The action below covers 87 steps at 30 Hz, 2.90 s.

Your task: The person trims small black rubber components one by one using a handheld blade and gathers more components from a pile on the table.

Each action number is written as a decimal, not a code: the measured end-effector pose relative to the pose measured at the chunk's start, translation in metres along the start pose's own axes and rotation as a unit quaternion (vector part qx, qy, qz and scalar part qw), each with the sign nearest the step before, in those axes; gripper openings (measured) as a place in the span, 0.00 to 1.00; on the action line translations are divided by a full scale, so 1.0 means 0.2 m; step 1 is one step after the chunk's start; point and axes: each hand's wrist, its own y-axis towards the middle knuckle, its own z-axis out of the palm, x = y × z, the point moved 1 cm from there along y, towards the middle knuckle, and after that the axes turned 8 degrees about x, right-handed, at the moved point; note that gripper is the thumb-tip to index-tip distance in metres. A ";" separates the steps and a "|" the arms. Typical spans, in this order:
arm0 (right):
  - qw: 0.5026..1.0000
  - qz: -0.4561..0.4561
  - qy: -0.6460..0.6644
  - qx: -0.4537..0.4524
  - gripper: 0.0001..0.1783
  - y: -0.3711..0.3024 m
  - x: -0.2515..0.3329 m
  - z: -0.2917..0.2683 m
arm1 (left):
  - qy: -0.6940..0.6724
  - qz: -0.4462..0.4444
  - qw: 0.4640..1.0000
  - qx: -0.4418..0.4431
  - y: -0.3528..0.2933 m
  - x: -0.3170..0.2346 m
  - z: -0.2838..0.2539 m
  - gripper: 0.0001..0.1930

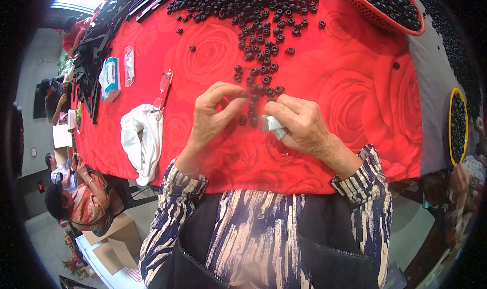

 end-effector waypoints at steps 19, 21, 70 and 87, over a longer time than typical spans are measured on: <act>0.993 -0.079 0.056 -0.071 0.24 0.01 0.06 0.01 | -0.627 -0.209 0.735 0.152 -0.15 -0.07 0.13 0.12; 0.992 -0.085 0.046 -0.077 0.24 0.00 0.07 0.01 | -0.631 -0.209 0.732 0.149 -0.15 -0.08 0.13 0.12; 0.983 0.078 0.157 0.056 0.17 0.02 0.02 -0.02 | -0.561 -0.225 0.786 0.131 -0.16 -0.08 0.11 0.13; 0.982 0.023 0.177 0.068 0.18 0.01 -0.03 -0.03 | -0.592 -0.226 0.752 0.182 -0.17 -0.05 0.12 0.13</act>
